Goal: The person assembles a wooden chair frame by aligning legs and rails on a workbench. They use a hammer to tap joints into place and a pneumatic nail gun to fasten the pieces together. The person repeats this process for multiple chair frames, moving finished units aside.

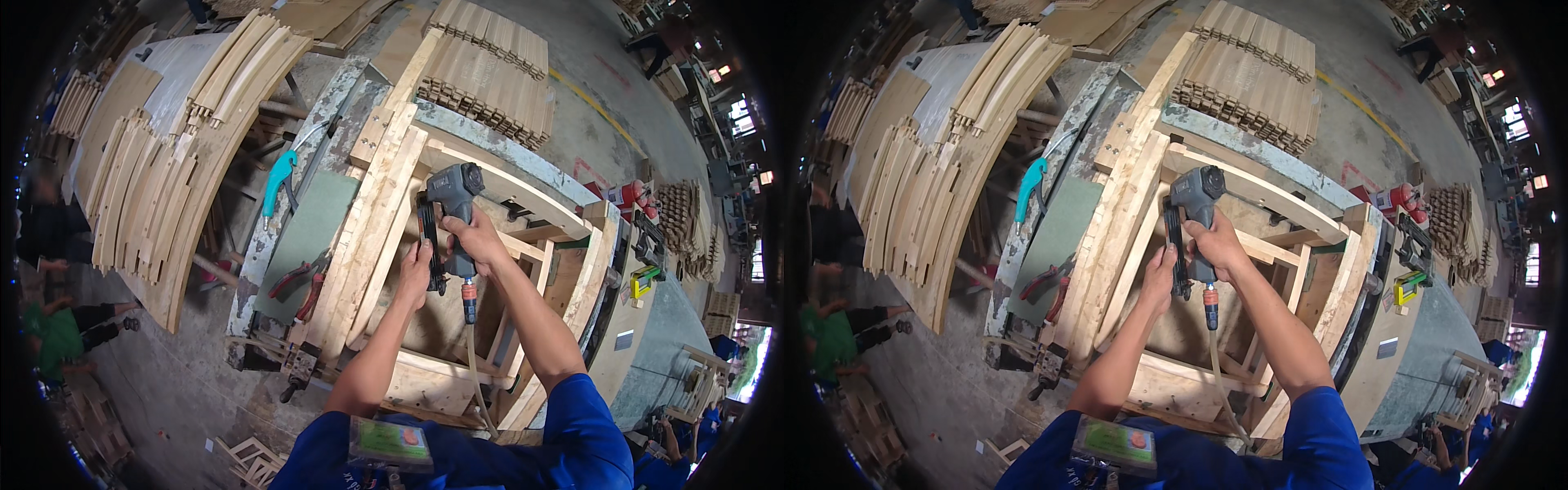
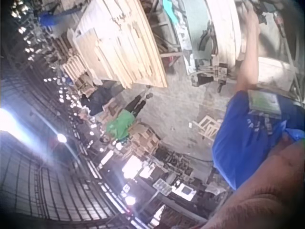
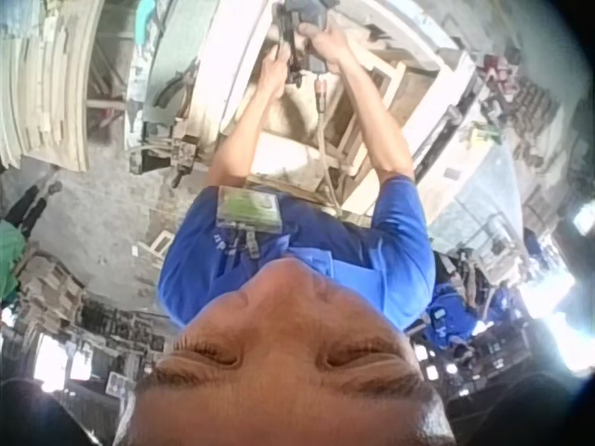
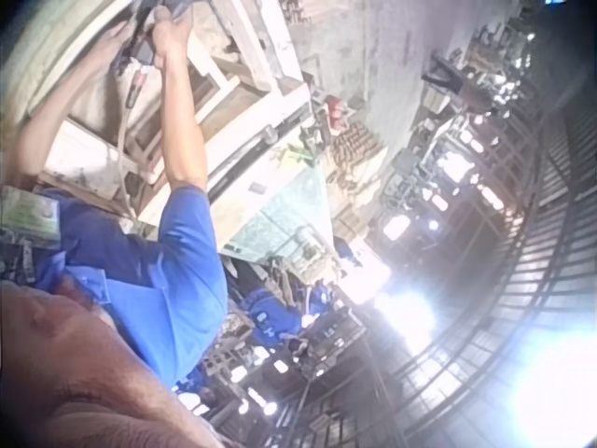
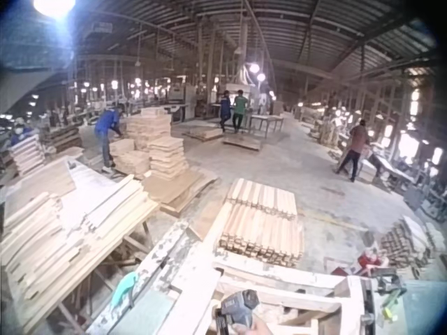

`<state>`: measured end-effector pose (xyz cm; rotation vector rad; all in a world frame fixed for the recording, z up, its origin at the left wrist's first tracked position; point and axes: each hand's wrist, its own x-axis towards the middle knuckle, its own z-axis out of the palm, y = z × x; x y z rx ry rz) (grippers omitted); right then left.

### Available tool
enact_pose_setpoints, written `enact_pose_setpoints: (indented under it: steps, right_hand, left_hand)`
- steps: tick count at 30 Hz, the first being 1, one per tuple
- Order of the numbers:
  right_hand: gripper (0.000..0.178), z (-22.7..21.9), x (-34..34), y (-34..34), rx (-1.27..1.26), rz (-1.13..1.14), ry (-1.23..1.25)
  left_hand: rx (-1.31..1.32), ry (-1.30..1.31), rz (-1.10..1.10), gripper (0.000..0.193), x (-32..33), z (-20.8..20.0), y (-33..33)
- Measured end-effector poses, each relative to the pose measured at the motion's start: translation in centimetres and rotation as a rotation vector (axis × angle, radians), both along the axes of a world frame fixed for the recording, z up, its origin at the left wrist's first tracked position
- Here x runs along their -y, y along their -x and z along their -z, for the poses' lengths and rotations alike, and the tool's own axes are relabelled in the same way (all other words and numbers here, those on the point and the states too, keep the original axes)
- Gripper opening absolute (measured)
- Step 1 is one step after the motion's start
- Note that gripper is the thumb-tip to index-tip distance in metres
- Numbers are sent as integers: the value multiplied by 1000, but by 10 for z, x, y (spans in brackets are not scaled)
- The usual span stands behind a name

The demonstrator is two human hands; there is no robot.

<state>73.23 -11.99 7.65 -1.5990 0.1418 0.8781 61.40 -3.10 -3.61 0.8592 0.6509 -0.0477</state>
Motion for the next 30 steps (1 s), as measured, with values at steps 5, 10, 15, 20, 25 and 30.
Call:
enact_pose_setpoints:
  steps: [5, 10, 15, 20, 25, 30]
  right_hand:
    - [24, 6, -9, -5, 35, -48, 105]
    - [33, -14, 1, 3, -41, -10, 21]
    - [46, -16, 66, 45, -609, 57, -418]
    - [45, 19, 69, 113, -958, 366, -508]
    - [45, 58, 57, 130, -1156, 323, -499]
    - [47, 80, 52, 119, -1289, 244, -506]
  left_hand:
    - [53, 75, -50, 36, 3, 14, -5]
    - [26, 162, -25, 33, 7, -5, 12]
    - [-79, 348, 1, 30, 17, -70, 92]
    - [-226, 453, -18, 36, 13, -119, 167]
    - [-453, 486, -262, 29, 24, -119, 187]
    - [-549, 487, -361, 23, 23, -111, 177]
